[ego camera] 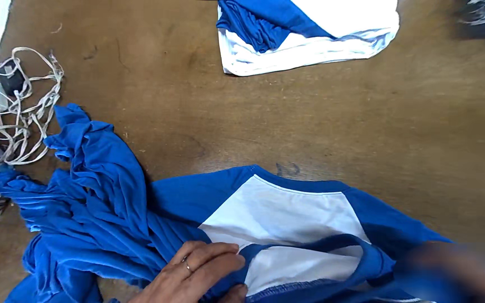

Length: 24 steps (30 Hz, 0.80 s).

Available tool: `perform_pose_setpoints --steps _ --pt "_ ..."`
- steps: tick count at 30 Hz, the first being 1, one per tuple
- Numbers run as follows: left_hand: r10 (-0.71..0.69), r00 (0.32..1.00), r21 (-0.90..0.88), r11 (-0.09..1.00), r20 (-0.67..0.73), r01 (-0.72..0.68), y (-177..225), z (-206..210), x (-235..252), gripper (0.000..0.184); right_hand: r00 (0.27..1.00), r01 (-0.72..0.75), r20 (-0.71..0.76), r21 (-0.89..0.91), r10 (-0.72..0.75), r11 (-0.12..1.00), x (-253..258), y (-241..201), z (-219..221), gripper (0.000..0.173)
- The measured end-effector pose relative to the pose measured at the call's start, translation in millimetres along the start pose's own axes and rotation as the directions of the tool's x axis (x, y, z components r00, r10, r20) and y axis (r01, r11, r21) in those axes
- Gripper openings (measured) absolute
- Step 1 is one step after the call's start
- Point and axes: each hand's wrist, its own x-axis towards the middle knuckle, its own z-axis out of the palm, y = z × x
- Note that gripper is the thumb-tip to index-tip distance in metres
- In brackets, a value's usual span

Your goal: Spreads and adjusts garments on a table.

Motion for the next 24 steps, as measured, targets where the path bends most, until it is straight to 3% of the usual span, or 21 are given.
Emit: perform_pose_setpoints --steps 3,6,10,11,14,17,20,22,24 --pt "0.002 1.000 0.001 1.000 0.021 -0.002 -6 -3 -2 0.026 0.999 0.044 0.027 0.057 -0.045 0.997 5 0 -4 0.034" --pt "0.007 0.998 0.048 0.999 0.061 -0.010 -8 -5 -2 0.032 0.993 -0.070 0.095 0.054 0.064 0.996 7 -9 -8 0.052" --pt "-0.259 0.963 0.094 0.963 0.078 0.252 -15 -8 8 0.053 0.994 -0.067 0.097 0.076 0.059 0.995 12 -15 -18 0.043" --pt "-0.280 0.958 0.079 0.958 0.068 0.274 -23 -12 14 0.051 0.997 -0.032 0.069 0.112 0.025 0.993 14 -14 -19 0.039" --pt "-0.253 0.967 0.053 0.966 0.028 0.251 -49 -25 49 0.021 0.996 0.062 -0.077 0.109 -0.054 0.992 27 -5 -22 0.029" --pt "-0.312 0.945 0.115 0.947 0.100 0.301 -73 -21 77 0.016 0.984 0.069 -0.163 -0.042 -0.075 0.997 47 15 -15 0.023" --pt "-0.360 0.916 0.002 0.931 0.179 0.365 -79 -20 89 0.010 0.972 0.072 -0.224 -0.014 -0.073 0.997 54 38 -3 0.028" --pt "-0.293 0.944 -0.045 0.952 0.155 0.303 -75 -22 84 0.007 0.978 0.025 -0.210 0.140 0.005 0.990 49 33 -2 0.030" --pt "-0.147 0.986 0.078 0.987 0.072 0.142 -68 -23 75 0.005 0.977 -0.040 -0.194 0.229 0.086 0.973 37 16 -2 0.038"
